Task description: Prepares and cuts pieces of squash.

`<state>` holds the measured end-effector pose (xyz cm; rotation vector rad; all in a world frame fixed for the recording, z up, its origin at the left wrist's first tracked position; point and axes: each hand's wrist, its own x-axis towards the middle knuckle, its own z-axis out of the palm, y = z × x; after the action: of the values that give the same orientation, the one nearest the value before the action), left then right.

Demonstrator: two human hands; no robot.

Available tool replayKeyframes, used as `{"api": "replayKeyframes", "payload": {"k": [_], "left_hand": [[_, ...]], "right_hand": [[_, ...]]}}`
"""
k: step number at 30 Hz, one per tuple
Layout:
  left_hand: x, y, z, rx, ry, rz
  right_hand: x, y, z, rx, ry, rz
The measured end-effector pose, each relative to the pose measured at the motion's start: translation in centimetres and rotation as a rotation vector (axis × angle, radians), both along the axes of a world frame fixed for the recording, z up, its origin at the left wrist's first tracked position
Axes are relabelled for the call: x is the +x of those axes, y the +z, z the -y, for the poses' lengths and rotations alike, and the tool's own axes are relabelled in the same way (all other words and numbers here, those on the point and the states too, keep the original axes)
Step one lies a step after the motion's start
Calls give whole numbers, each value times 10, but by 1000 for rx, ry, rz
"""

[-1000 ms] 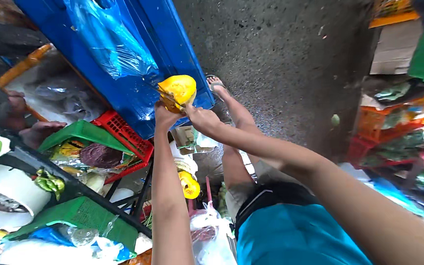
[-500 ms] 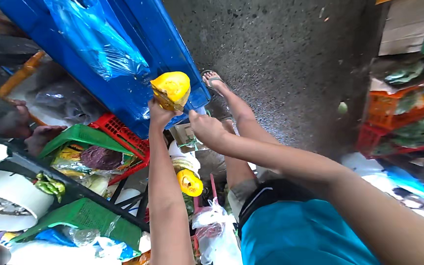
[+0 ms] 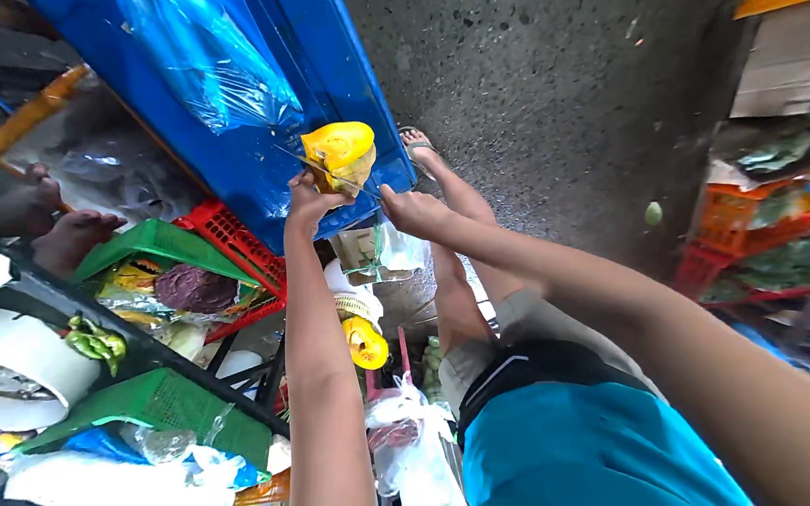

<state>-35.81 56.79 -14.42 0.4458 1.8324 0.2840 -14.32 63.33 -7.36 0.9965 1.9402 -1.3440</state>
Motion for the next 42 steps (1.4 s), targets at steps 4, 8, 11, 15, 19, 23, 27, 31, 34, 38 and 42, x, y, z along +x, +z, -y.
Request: {"api": "replayKeyframes", "payload": {"k": [4, 8, 11, 15, 19, 23, 27, 31, 34, 38, 42], "left_hand": [[-8, -7, 1, 4, 29, 62], [-11, -6, -2, 36, 43, 126], [-7, -2, 4, 70, 148, 162], [21, 22, 25, 222, 308, -145], [73, 27, 36, 413, 311, -532], [104, 10, 23, 264, 337, -743], [105, -21, 23, 384, 476, -788], [112, -45, 35, 487, 409, -949], [113, -39, 37, 505, 351, -926], [111, -40, 30, 599, 295, -937], [110, -48, 29, 662, 277, -979]], "right_hand": [[-2, -16, 2, 6, -5, -41], [2, -45, 11, 67, -58, -151], [3, -52, 17, 96, -93, -159], [-12, -12, 7, 133, -104, -31], [-32, 27, -1, 158, 39, 17], [-31, 43, -1, 134, 103, 59], [-14, 39, 11, 198, 137, 26], [-22, 48, 8, 209, 275, 121], [-36, 67, 13, 218, 228, 241], [-38, 87, 5, 169, 324, 385], [-23, 44, 3, 143, 379, 292]]}}
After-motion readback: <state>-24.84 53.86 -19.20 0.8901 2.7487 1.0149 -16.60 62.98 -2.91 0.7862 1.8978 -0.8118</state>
